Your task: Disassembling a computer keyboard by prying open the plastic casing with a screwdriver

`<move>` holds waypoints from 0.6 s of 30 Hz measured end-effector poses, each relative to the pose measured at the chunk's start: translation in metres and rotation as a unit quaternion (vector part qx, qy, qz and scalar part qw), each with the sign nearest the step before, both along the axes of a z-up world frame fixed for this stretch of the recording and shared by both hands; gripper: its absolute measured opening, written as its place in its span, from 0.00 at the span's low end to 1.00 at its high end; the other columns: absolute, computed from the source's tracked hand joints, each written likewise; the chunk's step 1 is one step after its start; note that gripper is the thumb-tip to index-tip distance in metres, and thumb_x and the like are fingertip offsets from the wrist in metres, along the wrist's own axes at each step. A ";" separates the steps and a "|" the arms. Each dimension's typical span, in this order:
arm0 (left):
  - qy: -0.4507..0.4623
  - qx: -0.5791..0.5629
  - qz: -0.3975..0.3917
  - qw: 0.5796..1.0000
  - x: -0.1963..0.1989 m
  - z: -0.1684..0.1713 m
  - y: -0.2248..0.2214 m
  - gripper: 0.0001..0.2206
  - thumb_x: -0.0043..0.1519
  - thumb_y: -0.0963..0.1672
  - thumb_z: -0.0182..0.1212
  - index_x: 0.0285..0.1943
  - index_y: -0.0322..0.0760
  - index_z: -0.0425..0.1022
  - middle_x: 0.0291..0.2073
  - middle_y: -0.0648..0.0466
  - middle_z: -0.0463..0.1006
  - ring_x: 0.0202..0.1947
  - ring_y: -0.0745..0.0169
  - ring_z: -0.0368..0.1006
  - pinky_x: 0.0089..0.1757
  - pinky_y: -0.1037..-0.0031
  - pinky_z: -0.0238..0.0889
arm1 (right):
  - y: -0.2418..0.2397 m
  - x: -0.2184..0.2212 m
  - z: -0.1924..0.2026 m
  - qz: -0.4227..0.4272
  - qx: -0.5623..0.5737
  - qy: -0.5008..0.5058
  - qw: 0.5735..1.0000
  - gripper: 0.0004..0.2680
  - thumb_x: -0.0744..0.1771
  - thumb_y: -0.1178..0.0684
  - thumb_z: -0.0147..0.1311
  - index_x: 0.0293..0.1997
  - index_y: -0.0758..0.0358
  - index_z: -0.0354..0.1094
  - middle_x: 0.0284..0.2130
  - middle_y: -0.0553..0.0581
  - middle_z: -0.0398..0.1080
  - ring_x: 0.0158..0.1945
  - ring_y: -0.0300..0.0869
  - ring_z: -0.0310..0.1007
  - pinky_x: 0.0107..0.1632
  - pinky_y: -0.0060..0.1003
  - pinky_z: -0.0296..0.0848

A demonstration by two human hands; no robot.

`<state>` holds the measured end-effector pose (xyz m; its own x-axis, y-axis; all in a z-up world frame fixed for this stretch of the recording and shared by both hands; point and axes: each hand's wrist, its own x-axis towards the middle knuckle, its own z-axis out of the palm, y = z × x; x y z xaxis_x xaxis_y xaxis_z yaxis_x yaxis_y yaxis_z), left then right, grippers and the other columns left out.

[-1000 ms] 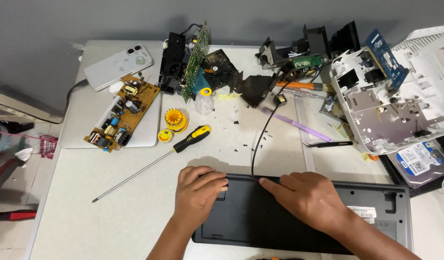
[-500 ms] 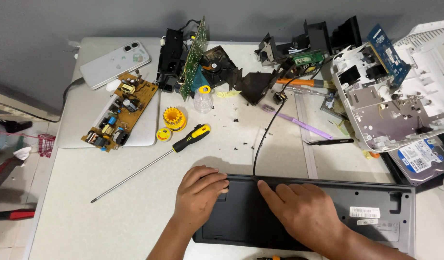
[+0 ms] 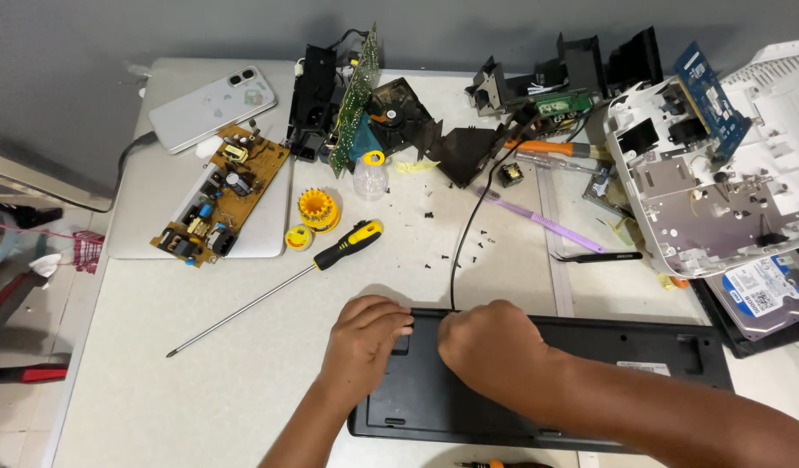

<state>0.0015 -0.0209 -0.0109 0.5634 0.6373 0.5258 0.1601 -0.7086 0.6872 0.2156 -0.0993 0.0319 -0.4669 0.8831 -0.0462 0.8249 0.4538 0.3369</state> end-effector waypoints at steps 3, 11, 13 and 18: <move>0.000 -0.007 0.001 1.000 0.000 -0.002 0.002 0.06 0.63 0.40 0.64 0.46 0.38 0.83 0.43 0.56 0.85 0.48 0.56 0.76 0.53 0.67 0.68 | 0.027 0.012 0.018 -0.005 -0.153 0.037 0.987 0.07 0.58 0.59 0.57 0.21 0.45 0.68 0.17 0.47 0.71 0.19 0.46 0.73 0.16 0.43 0.63; 0.000 -0.025 -0.006 1.000 0.000 0.000 0.002 0.06 0.62 0.39 0.65 0.46 0.39 0.84 0.43 0.56 0.85 0.49 0.57 0.76 0.53 0.68 0.69 | 0.096 0.032 0.052 -0.082 -0.388 0.125 0.909 0.06 0.64 0.50 0.51 0.31 0.43 0.77 0.31 0.39 0.78 0.40 0.41 0.75 0.37 0.43 0.68; -0.006 -0.028 -0.018 0.999 0.001 0.005 0.003 0.06 0.62 0.39 0.64 0.46 0.37 0.83 0.42 0.54 0.85 0.48 0.55 0.77 0.54 0.63 0.69 | 0.101 0.033 0.063 -0.113 -0.409 0.123 0.897 0.06 0.64 0.46 0.52 0.37 0.39 0.78 0.37 0.38 0.78 0.45 0.40 0.74 0.42 0.41 0.69; -0.015 0.000 -0.040 0.999 0.001 0.004 0.005 0.06 0.64 0.39 0.60 0.46 0.35 0.82 0.44 0.51 0.84 0.49 0.54 0.79 0.63 0.52 0.61 | 0.085 0.039 0.045 -0.079 -0.336 0.108 0.932 0.04 0.62 0.44 0.56 0.30 0.42 0.77 0.33 0.43 0.75 0.46 0.44 0.74 0.36 0.48 0.67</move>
<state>0.0025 -0.0155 -0.0065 0.5965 0.5913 0.5427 0.0834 -0.7182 0.6909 0.2544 -0.0146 0.0770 -0.3953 0.7468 -0.5349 0.9153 0.3691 -0.1612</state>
